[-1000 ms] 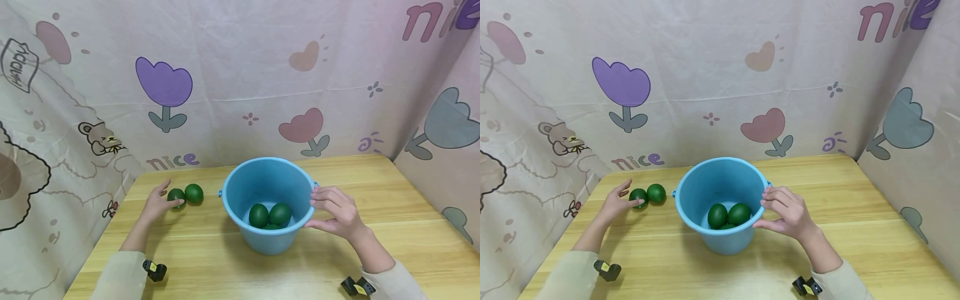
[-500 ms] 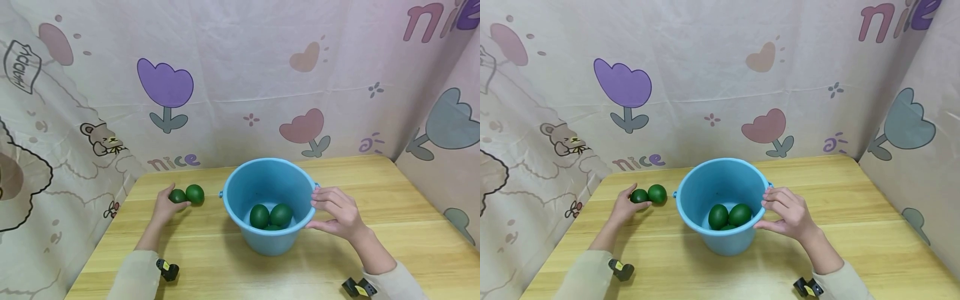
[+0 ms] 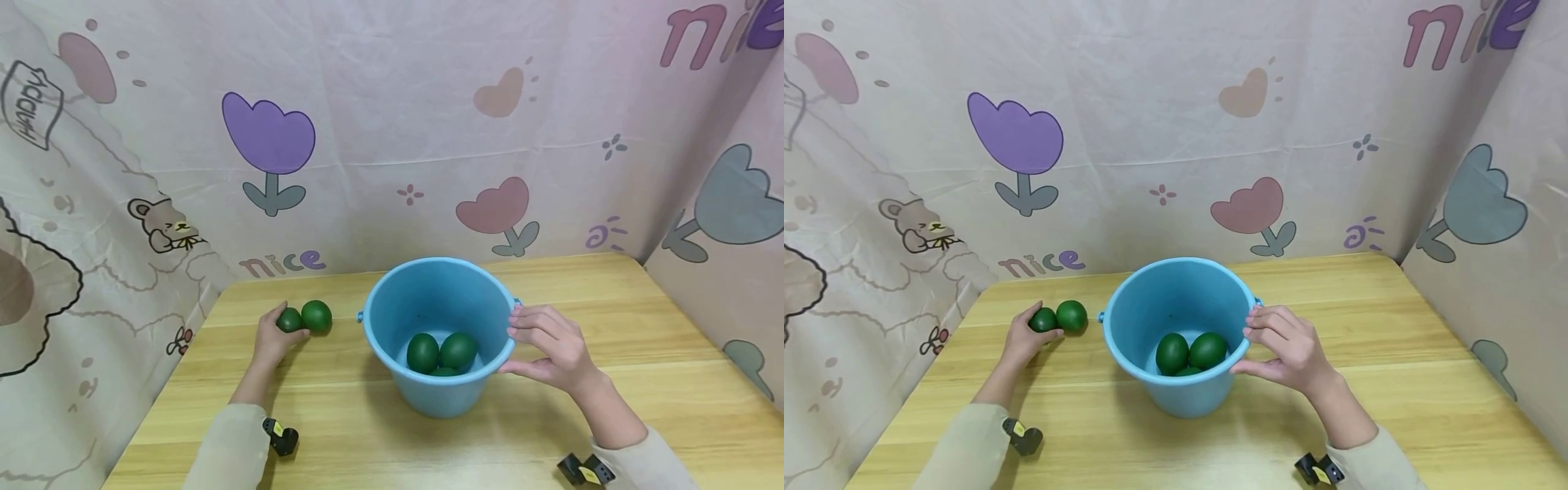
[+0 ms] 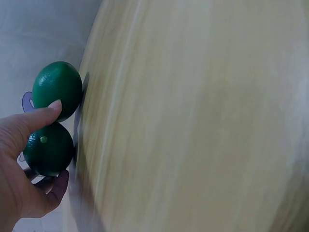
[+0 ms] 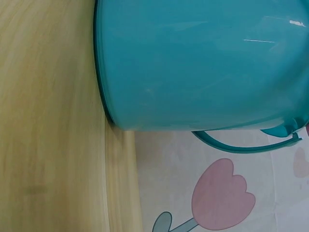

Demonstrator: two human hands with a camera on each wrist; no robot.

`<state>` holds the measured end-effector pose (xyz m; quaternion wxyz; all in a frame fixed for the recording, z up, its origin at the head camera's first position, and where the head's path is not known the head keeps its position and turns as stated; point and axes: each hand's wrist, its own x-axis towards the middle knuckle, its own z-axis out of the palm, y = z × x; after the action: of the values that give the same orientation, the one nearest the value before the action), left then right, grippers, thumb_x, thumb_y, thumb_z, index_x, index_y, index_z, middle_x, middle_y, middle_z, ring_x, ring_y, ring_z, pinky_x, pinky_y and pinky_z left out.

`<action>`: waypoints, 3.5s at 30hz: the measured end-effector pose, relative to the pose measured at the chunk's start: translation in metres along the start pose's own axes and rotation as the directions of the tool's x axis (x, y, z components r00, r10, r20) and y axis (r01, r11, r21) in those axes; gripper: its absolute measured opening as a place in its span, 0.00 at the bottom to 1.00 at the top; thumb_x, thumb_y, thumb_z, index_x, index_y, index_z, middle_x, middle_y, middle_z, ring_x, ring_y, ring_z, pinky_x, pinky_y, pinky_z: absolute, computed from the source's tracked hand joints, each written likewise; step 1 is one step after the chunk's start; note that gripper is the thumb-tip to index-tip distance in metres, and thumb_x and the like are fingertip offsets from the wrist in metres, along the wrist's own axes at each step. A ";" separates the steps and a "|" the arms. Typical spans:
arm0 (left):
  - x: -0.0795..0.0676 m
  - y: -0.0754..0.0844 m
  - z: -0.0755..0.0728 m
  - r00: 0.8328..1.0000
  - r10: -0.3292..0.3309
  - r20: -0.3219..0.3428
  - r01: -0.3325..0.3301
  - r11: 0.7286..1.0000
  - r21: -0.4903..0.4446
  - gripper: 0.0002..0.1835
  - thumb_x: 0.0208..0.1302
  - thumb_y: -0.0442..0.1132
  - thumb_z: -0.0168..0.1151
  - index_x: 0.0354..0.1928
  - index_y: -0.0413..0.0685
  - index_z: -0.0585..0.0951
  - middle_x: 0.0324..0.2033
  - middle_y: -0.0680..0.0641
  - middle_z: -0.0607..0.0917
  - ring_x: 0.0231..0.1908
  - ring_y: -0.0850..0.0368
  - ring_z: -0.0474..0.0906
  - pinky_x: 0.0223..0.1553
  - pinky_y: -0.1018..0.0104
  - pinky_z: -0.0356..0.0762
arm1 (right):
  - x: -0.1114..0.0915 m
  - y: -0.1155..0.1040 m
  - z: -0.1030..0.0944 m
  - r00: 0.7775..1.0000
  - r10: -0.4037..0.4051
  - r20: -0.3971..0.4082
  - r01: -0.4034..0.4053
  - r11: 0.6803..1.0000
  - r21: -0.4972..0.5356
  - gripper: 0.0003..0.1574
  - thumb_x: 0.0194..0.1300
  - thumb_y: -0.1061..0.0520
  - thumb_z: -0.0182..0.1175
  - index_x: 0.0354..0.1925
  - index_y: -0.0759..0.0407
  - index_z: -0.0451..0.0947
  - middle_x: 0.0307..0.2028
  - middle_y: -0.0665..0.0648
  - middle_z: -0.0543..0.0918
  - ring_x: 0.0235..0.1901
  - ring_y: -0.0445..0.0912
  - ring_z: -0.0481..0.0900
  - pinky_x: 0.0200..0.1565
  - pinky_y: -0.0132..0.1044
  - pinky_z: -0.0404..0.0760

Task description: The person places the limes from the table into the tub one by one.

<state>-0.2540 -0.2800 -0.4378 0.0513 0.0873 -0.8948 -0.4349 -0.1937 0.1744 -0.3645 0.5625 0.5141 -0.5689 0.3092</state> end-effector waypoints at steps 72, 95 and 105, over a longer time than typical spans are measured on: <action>-0.038 -0.019 -0.036 0.924 0.314 0.217 -0.367 0.888 0.278 0.40 0.46 0.35 0.75 0.62 0.33 0.69 0.53 0.31 0.75 0.49 0.35 0.75 0.46 0.41 0.75 | -0.003 0.001 0.000 1.000 0.011 0.003 -0.011 1.000 0.004 0.32 0.52 0.39 0.67 0.20 0.69 0.78 0.21 0.65 0.80 0.25 0.55 0.78 0.50 0.33 0.79; -0.047 -0.016 -0.033 0.921 0.288 0.263 -0.348 0.910 0.224 0.38 0.45 0.43 0.76 0.60 0.42 0.72 0.55 0.34 0.75 0.47 0.41 0.77 0.42 0.51 0.78 | -0.003 0.001 0.000 1.000 0.017 0.010 -0.017 1.000 0.015 0.31 0.52 0.40 0.67 0.20 0.69 0.78 0.22 0.65 0.80 0.25 0.55 0.77 0.51 0.33 0.79; -0.048 -0.016 -0.035 0.920 0.280 0.273 -0.344 0.912 0.223 0.39 0.44 0.43 0.77 0.60 0.40 0.72 0.54 0.32 0.76 0.47 0.40 0.77 0.43 0.49 0.78 | -0.003 0.001 0.000 1.000 0.019 0.009 -0.019 1.000 0.013 0.31 0.51 0.40 0.68 0.19 0.69 0.78 0.21 0.66 0.80 0.25 0.55 0.77 0.51 0.33 0.79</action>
<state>-0.1994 -0.3068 -0.4299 0.0022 -0.1034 -0.9471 -0.3039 -0.1947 0.1754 -0.3671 0.5536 0.5136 -0.5744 0.3159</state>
